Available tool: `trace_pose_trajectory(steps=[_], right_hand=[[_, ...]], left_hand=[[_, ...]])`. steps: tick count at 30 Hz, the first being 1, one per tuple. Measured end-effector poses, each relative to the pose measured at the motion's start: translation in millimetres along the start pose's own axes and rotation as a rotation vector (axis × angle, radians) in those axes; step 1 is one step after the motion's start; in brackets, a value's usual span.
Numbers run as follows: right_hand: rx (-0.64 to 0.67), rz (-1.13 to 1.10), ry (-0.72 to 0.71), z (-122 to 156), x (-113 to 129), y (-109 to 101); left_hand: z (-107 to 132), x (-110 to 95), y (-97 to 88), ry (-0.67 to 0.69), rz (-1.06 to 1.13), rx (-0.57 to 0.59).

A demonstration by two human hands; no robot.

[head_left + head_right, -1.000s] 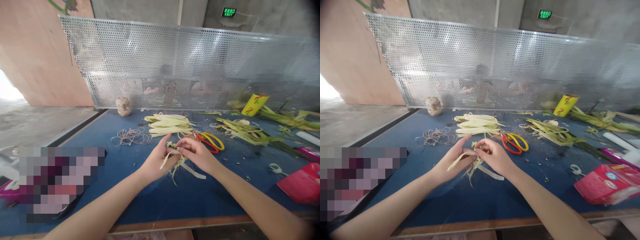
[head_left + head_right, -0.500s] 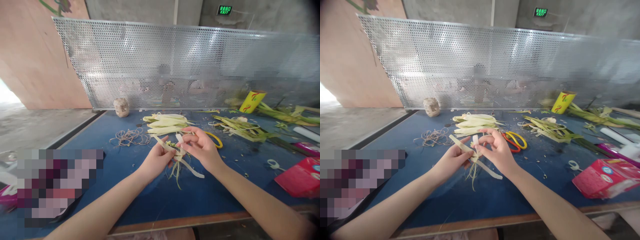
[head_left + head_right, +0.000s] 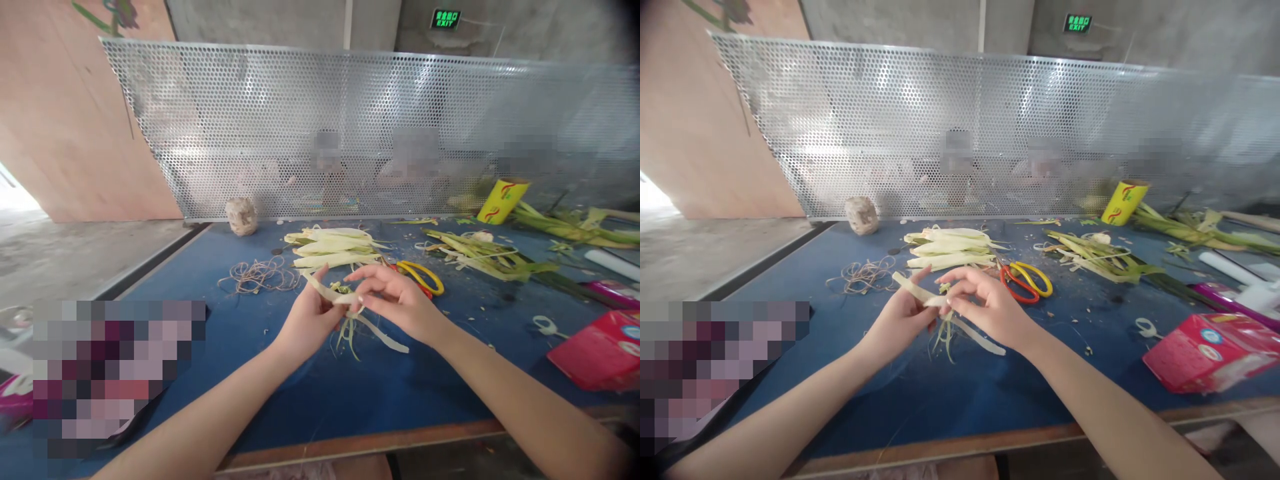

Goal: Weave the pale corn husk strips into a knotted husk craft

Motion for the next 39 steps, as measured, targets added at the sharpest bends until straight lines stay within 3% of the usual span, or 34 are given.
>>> trace_pose_trajectory(steps=[8,17,23,29,39], right_hand=[[-0.121,0.328,-0.144,-1,2,-4],[-0.103,0.42,-0.093,0,2,-6],[-0.048,0.478,-0.118,1,-5,-1],[-0.081,0.704,-0.201,3,1,2],[-0.036,0.779,-0.204,5,4,8]], left_hand=[[1,-6,-0.8,-0.001,0.009,-0.034],[1,-9,0.4,-0.024,-0.058,-0.041],[2,-6,-1.1,-0.008,-0.1,-0.029],[2,-2,-1.6,-0.01,-0.101,0.002],[1,2,-1.7,0.004,-0.095,0.028]])
Point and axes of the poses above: each hand's wrist, its own z-axis away from the middle knuckle, its own y-axis out of the palm, x = y × z, the point moved 3 cm from there along -z, towards the middle knuckle, and after that the axes turned 13 degrees about z, right-handed, at the moved point
